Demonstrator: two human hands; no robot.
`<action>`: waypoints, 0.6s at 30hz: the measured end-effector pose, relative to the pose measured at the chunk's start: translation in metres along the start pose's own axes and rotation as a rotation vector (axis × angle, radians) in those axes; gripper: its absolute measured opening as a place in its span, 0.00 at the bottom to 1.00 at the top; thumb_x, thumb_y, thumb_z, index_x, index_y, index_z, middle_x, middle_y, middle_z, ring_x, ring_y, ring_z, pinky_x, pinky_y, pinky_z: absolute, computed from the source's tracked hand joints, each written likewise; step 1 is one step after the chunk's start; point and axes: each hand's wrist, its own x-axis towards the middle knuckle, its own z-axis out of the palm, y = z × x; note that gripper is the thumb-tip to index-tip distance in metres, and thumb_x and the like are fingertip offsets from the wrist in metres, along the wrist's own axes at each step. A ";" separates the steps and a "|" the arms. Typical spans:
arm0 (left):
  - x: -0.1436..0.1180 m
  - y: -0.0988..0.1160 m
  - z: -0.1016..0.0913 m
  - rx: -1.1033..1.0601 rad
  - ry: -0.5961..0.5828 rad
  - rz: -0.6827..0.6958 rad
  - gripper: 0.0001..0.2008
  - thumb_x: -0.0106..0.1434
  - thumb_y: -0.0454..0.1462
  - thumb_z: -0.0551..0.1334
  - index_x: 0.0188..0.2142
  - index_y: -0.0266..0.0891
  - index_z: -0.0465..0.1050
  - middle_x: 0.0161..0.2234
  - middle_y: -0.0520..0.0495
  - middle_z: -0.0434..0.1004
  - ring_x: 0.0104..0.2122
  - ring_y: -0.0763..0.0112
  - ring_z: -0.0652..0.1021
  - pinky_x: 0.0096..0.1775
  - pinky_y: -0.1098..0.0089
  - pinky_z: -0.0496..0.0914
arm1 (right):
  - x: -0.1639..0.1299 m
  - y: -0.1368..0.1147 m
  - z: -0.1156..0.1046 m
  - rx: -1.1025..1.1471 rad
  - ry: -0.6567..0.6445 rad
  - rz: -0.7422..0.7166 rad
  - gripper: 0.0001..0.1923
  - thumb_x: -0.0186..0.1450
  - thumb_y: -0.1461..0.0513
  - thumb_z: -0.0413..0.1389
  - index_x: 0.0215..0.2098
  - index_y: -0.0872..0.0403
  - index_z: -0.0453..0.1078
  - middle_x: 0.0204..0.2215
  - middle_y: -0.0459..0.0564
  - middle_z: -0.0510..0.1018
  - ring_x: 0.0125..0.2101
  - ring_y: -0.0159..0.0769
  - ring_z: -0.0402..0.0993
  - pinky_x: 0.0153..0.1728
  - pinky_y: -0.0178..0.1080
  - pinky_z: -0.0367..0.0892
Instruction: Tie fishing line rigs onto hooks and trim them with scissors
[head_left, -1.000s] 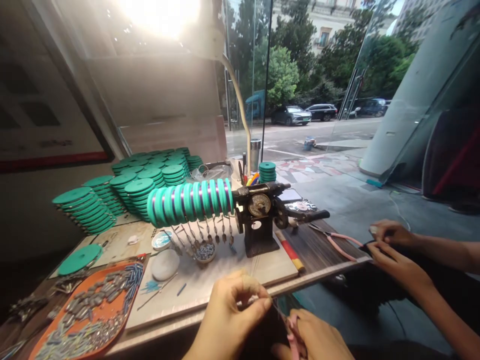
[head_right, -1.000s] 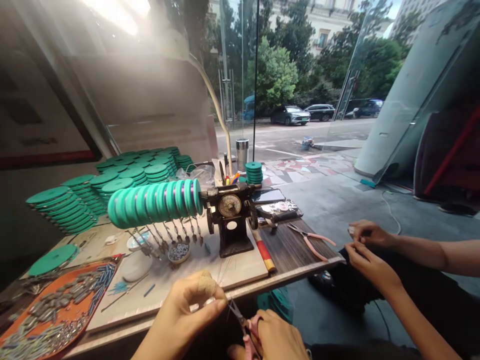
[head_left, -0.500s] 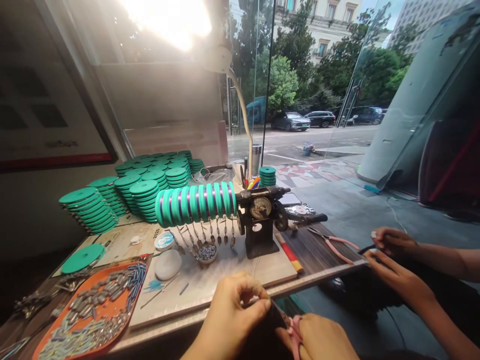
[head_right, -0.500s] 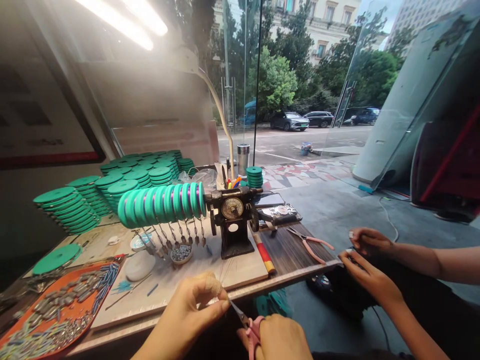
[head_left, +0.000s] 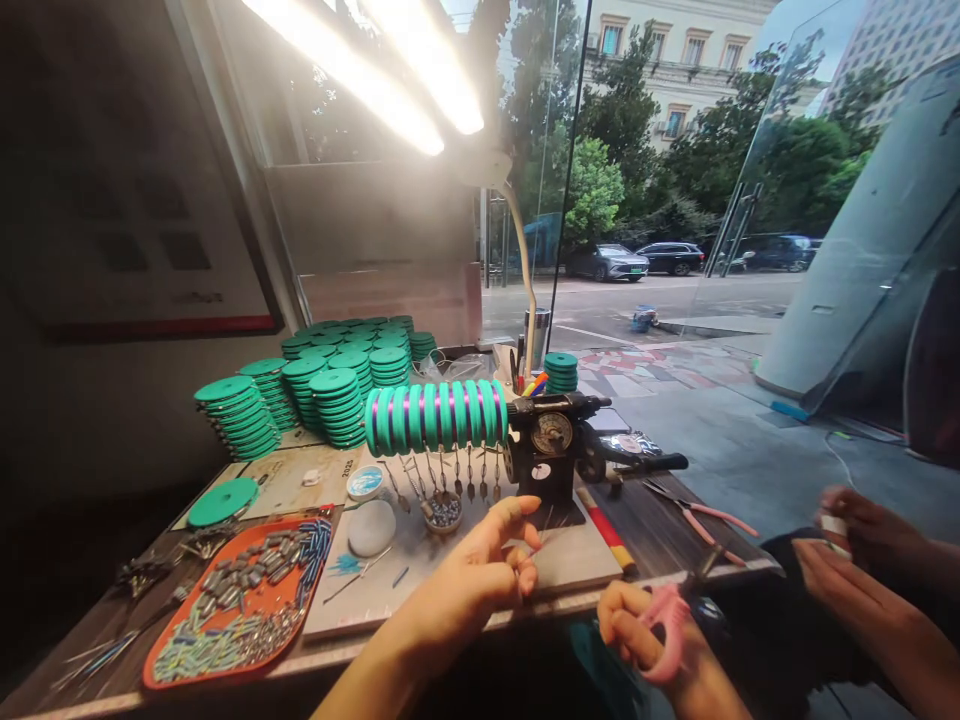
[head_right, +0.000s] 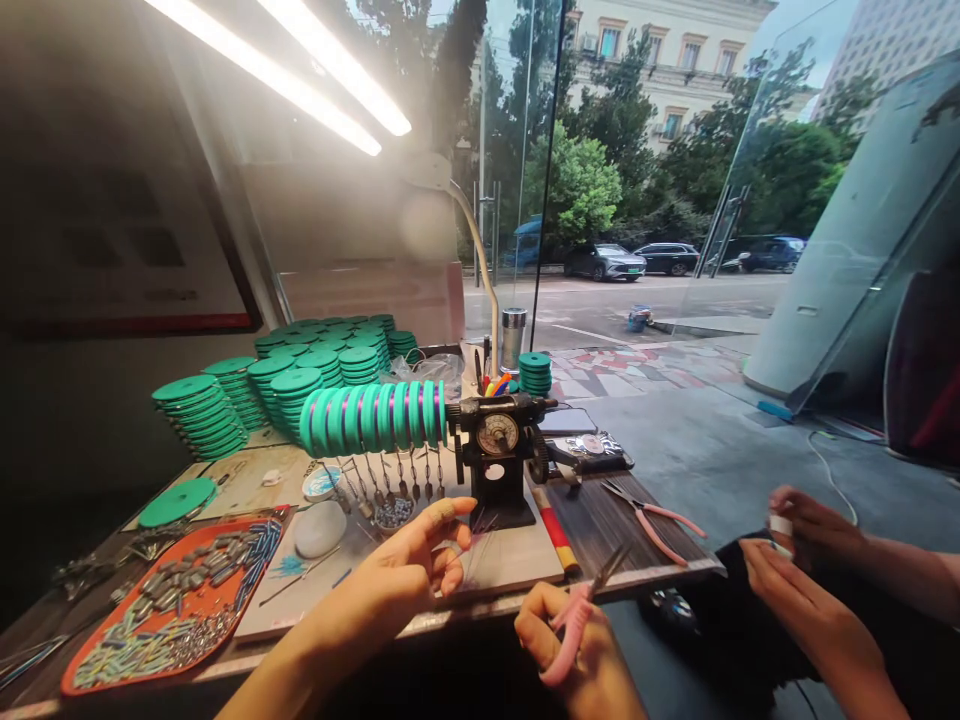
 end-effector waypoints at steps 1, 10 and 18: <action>0.000 -0.001 -0.001 -0.039 0.000 0.005 0.34 0.35 0.27 0.52 0.47 0.40 0.63 0.38 0.51 0.61 0.26 0.80 0.65 0.29 0.74 0.53 | 0.000 -0.002 0.001 0.019 -0.005 0.002 0.25 0.55 0.43 0.50 0.15 0.53 0.64 0.13 0.42 0.61 0.17 0.28 0.57 0.21 0.32 0.54; -0.004 -0.003 -0.002 -0.214 0.025 -0.014 0.32 0.35 0.26 0.52 0.44 0.38 0.65 0.35 0.51 0.66 0.26 0.79 0.67 0.30 0.75 0.55 | 0.006 0.005 0.009 0.132 -0.078 0.119 0.27 0.51 0.41 0.51 0.20 0.55 0.72 0.11 0.41 0.60 0.15 0.27 0.56 0.20 0.33 0.53; -0.008 -0.005 -0.001 -0.070 0.038 0.049 0.31 0.38 0.28 0.56 0.46 0.38 0.64 0.32 0.52 0.63 0.24 0.80 0.63 0.28 0.75 0.55 | 0.006 0.011 0.003 0.174 -0.128 0.067 0.20 0.54 0.46 0.54 0.21 0.53 0.73 0.13 0.42 0.66 0.17 0.29 0.64 0.20 0.33 0.59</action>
